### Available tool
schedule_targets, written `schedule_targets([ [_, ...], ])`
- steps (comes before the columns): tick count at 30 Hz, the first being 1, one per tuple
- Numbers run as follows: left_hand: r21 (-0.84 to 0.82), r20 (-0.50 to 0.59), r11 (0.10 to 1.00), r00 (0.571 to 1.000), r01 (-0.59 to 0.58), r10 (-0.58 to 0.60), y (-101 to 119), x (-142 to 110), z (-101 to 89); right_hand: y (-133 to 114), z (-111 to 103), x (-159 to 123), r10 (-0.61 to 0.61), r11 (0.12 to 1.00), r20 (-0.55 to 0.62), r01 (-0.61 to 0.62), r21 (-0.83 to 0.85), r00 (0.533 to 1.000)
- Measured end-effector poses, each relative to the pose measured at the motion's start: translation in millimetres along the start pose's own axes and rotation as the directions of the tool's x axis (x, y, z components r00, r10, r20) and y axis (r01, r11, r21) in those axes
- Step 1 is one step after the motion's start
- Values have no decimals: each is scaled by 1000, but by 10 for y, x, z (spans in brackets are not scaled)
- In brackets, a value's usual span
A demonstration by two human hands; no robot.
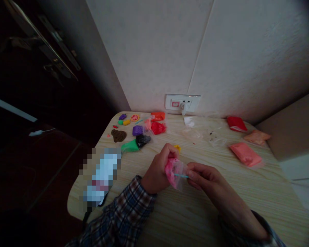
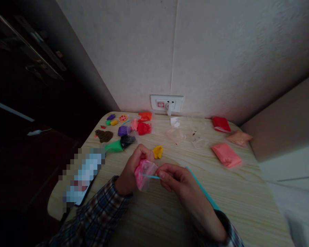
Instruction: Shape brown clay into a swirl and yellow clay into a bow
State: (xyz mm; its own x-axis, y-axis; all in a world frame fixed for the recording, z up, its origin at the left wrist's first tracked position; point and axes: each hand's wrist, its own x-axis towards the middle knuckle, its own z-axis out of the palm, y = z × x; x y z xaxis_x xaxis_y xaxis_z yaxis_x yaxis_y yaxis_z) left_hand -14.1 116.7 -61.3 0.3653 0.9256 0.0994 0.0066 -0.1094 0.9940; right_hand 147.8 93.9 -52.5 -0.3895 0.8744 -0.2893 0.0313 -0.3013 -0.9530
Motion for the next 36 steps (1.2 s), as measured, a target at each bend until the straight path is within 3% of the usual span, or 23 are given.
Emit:
schedule_targets([
  [6,-178,24,983,998,53,-49,35,6,8,-18,39,-2,-88,996,-49,87,-28,995],
  [13,-230,32,973,999,-24,32,5,7,-5,-74,18,-63,-216,969,-213,182,-169,953],
  [18,-25,20,999,999,-42,42,66,8,-39,-162,-60,-168,-310,888,-260,180,-424,914],
  [22,109,47,994,999,-5,0,122,17,-51,-241,-98,-227,-337,818,-220,168,-551,916],
  [28,242,106,970,994,-23,-3,116,22,-44,-244,-133,-214,-291,827,-139,175,-535,947],
  [36,280,116,959,993,-34,1,111,21,-53,-180,-132,-248,-320,830,-190,178,-528,928],
])
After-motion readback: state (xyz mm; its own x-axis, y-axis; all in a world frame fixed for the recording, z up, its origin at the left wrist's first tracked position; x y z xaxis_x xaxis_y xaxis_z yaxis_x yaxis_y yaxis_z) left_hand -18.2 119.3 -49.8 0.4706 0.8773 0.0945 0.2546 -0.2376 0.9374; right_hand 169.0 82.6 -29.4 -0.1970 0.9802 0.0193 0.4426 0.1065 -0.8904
